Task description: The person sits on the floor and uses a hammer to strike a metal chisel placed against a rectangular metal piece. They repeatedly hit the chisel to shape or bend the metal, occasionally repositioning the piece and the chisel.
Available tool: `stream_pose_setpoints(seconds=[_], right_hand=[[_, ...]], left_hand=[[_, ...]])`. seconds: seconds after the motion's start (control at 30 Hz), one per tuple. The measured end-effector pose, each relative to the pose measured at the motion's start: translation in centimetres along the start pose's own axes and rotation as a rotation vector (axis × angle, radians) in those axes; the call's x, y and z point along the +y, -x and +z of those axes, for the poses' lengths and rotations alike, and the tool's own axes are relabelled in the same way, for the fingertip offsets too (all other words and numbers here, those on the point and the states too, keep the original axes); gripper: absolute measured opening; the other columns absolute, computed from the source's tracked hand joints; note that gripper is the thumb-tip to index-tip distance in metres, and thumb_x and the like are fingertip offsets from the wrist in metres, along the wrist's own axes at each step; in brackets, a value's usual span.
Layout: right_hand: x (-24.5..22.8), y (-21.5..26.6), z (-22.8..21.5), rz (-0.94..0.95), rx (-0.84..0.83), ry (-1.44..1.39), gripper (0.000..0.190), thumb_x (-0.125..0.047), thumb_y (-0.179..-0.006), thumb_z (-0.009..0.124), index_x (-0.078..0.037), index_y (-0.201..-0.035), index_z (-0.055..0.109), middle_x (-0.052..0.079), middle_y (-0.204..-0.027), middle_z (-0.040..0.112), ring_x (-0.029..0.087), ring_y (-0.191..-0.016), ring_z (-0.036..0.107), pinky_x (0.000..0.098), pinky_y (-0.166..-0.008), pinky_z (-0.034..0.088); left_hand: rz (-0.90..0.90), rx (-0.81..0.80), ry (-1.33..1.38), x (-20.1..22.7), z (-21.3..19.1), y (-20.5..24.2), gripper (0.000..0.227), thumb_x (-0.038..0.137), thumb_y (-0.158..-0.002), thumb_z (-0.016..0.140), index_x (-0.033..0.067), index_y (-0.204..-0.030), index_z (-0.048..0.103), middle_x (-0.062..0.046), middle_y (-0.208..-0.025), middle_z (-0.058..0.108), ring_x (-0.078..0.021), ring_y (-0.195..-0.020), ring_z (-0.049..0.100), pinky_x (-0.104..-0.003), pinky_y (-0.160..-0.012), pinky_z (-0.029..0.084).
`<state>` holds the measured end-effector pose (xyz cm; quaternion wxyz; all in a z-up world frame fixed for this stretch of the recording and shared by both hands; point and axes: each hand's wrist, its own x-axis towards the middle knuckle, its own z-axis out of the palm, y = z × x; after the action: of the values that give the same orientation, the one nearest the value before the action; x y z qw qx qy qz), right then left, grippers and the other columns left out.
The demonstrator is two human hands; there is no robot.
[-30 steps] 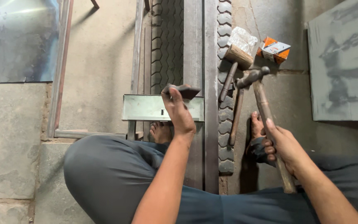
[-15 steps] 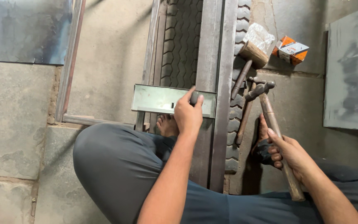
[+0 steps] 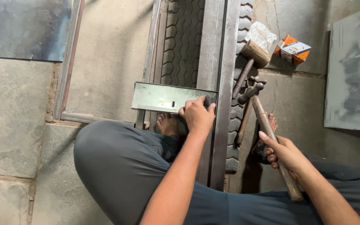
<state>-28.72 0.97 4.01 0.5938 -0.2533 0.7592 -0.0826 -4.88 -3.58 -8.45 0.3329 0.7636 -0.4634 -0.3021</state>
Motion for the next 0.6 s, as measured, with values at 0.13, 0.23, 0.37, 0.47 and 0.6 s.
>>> stream_pose_setpoints(seconds=[0.13, 0.23, 0.37, 0.47, 0.6], right_hand=[[0.4, 0.5, 0.3, -0.012, 0.032, 0.043, 0.04, -0.049, -0.095, 0.061, -0.011, -0.104, 0.057, -0.005, -0.068, 0.042, 0.007, -0.053, 0.038, 0.0256, -0.045, 0.033], [-0.3, 2.0, 0.9, -0.067, 0.038, 0.082, 0.042, -0.052, -0.098, 0.054, -0.01, -0.105, 0.061, -0.003, -0.066, 0.042, 0.009, -0.05, 0.038, 0.0268, -0.043, 0.034], [-2.3, 3.9, 1.2, -0.227, 0.012, 0.229, 0.047, -0.051, -0.1, 0.051, -0.005, -0.107, 0.06, 0.0, -0.066, 0.045, 0.012, -0.05, 0.041, 0.0311, -0.043, 0.037], [-4.0, 4.3, 0.7, -0.491, 0.038, 0.583, 0.05, -0.052, -0.099, 0.05, -0.004, -0.106, 0.062, 0.005, -0.065, 0.057, 0.018, -0.055, 0.054, 0.0367, -0.054, 0.047], [-6.1, 5.4, 0.6, -0.623, 0.035, 0.921, 0.053, -0.054, -0.095, 0.048, -0.005, -0.104, 0.065, 0.021, -0.065, 0.063, 0.034, -0.063, 0.065, 0.0464, -0.07, 0.052]], left_hand=[[0.08, 0.114, -0.051, -1.5, 1.1, 0.3, 0.043, 0.044, -0.077, 0.083, 0.0096, -0.102, 0.078, -0.008, -0.096, 0.074, -0.023, -0.113, 0.057, -0.054, -0.115, 0.018], [0.187, 0.19, -0.048, -2.8, 1.5, 0.4, 0.046, 0.051, -0.08, 0.081, 0.0091, -0.098, 0.076, -0.006, -0.095, 0.073, -0.023, -0.11, 0.06, -0.053, -0.112, 0.026], [0.308, 0.235, -0.008, -3.5, 2.2, 0.6, 0.047, 0.054, -0.083, 0.079, 0.009, -0.092, 0.073, -0.005, -0.094, 0.072, -0.0225, -0.107, 0.062, -0.05, -0.108, 0.031], [0.34, 0.263, -0.015, -3.7, 2.3, 1.3, 0.043, 0.052, -0.085, 0.079, 0.0099, -0.085, 0.071, -0.004, -0.092, 0.072, -0.0222, -0.105, 0.063, -0.051, -0.109, 0.03], [0.284, 0.252, 0.0, -3.3, 2.3, 0.8, 0.04, 0.049, -0.081, 0.082, 0.0109, -0.075, 0.072, -0.002, -0.084, 0.071, -0.0208, -0.102, 0.063, -0.051, -0.112, 0.028]])
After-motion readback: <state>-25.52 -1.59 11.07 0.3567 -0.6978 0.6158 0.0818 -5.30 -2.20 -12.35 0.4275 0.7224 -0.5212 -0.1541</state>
